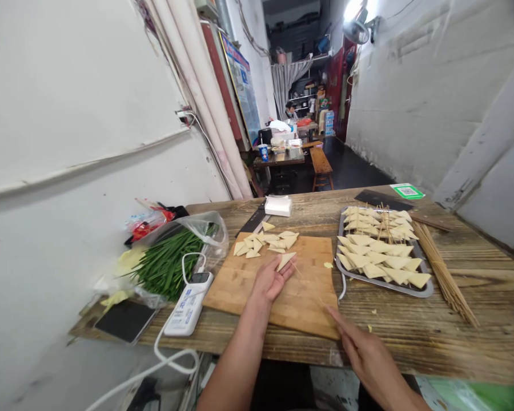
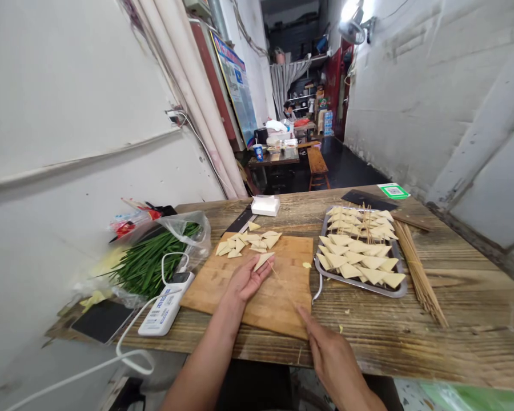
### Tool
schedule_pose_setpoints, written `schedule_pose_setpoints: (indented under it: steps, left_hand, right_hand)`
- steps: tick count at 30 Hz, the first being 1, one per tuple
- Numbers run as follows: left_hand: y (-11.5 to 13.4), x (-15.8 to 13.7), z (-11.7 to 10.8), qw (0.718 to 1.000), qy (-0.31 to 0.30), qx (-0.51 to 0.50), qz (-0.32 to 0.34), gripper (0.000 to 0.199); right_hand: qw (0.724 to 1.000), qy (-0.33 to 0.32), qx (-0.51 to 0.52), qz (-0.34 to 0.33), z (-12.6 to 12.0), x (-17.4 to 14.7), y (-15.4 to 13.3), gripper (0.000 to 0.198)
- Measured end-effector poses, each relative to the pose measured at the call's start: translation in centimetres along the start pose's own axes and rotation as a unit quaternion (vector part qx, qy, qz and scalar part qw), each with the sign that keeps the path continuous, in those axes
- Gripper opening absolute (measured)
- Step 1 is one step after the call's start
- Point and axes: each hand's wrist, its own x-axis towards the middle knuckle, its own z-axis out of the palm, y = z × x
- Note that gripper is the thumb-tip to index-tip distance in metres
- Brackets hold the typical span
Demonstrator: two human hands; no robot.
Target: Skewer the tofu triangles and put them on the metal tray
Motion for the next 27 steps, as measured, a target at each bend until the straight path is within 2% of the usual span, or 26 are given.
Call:
schedule_pose_setpoints:
  steps: [5,18,27]
  left_hand:
    - [0.03,-0.1,0.16,1.0,0.002,-0.001,0.001,0.012]
    - [-0.28,0.05,-0.07,0.999,-0.01,0.03,0.012,0.009]
    - [-0.29,-0.35,0.13,0.998,-0.025,0.06,0.014,0.009]
  right_hand:
    - [1.0,-0.023,0.007,0.005,0.04,-0.06,0.0,0.044]
    - [0.999,-0.025,-0.025,-0.001,-0.02,-0.13,-0.08,0.045]
    - [1.0,0.006,-0.025,0.003,0.24,0.09,-0.51,0.044]
